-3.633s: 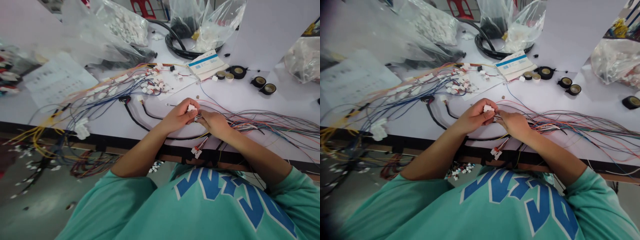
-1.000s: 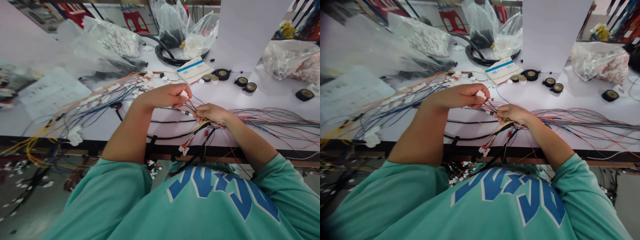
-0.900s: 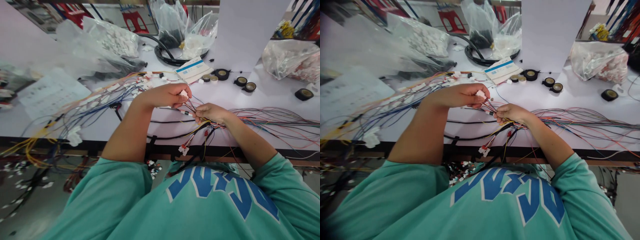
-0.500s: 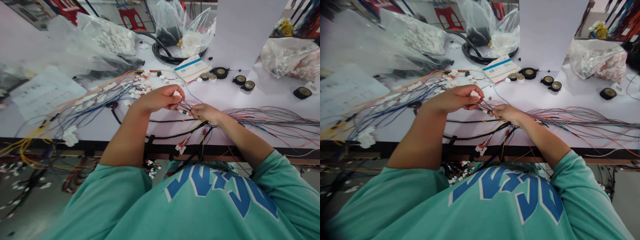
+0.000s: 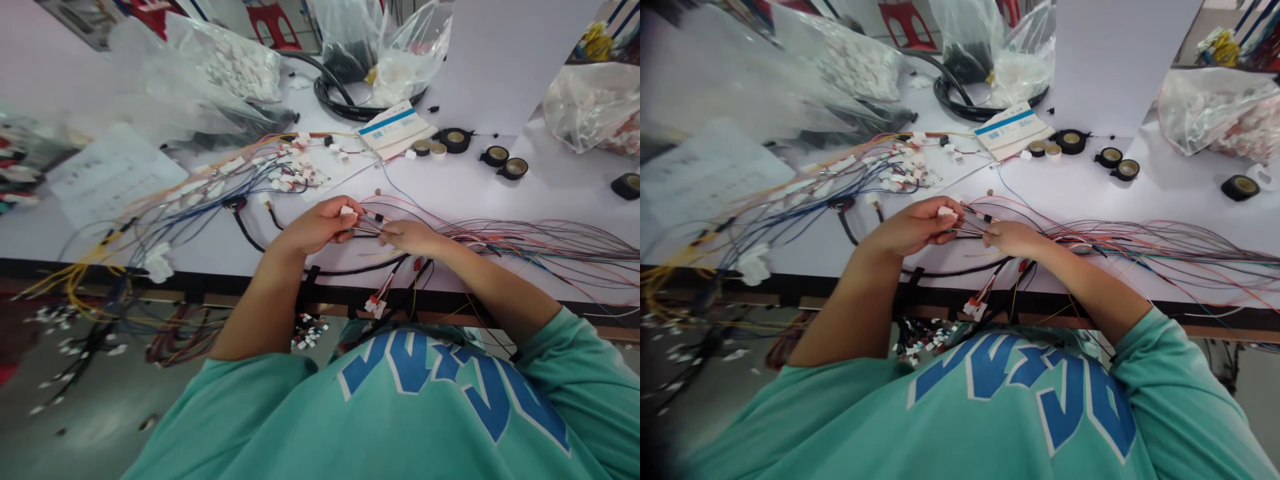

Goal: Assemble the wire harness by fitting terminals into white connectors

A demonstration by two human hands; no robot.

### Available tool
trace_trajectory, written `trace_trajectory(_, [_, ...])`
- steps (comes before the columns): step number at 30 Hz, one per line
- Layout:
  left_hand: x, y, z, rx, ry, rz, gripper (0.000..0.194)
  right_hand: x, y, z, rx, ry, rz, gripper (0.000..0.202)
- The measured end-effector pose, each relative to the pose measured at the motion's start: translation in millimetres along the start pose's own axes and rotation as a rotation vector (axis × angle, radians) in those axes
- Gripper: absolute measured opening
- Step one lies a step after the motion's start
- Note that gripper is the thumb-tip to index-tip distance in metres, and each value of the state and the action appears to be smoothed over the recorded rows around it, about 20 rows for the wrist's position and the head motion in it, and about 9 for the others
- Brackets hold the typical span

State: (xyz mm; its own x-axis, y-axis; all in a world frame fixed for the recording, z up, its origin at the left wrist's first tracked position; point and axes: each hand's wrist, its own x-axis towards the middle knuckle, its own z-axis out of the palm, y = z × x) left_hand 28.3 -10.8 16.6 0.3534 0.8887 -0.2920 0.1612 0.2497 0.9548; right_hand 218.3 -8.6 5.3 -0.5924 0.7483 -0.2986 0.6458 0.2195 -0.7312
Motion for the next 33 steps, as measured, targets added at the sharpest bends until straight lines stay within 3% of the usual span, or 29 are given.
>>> trace_trajectory(8, [3.7, 11.4, 10.5, -0.266, -0.067, 0.038, 0.036, -9.5, 12.6, -4.0, 0.634, 0.113, -0.009, 0.025])
trace_trajectory(11, [4.8, 3.9, 28.4, -0.299, 0.009, 0.032, 0.036, -10.0, 20.2, -6.0, 0.849, 0.160, -0.001, 0.025])
trace_trajectory(14, [8.4, -0.6, 50.8, -0.276, 0.117, 0.013, 0.025, -9.4, 27.1, -8.1, 1.026, 0.189, 0.040, 0.021])
trace_trajectory(17, [13.0, 6.4, 62.7, -0.176, 0.114, -0.034, 0.015, -9.6, 31.6, -9.7, 1.170, 0.144, 0.004, 0.021])
trace_trajectory(21, [19.1, 25.6, 57.3, 0.303, 0.042, 0.008, 0.004, -10.3, 35.1, -10.1, 1.232, 0.115, -0.032, 0.023])
trace_trajectory(24, [22.7, 32.2, 56.9, 0.547, 0.102, 0.098, 0.003, -10.3, 36.5, -10.3, 1.242, 0.109, -0.032, 0.021])
trace_trajectory(28, [24.2, 23.4, 70.7, 0.293, 0.097, 0.073, 0.036, -9.8, 36.5, -10.8, 1.210, 0.024, -0.082, 0.023])
trace_trajectory(30, [23.6, 16.7, 75.1, 0.140, 0.127, 0.098, 0.047, -9.2, 36.0, -9.9, 1.196, 0.047, -0.073, 0.023])
trace_trajectory(33, [23.3, 9.5, 74.3, 0.011, 0.238, 0.160, 0.042, -8.1, 35.7, -5.7, 1.162, 0.136, -0.028, 0.019])
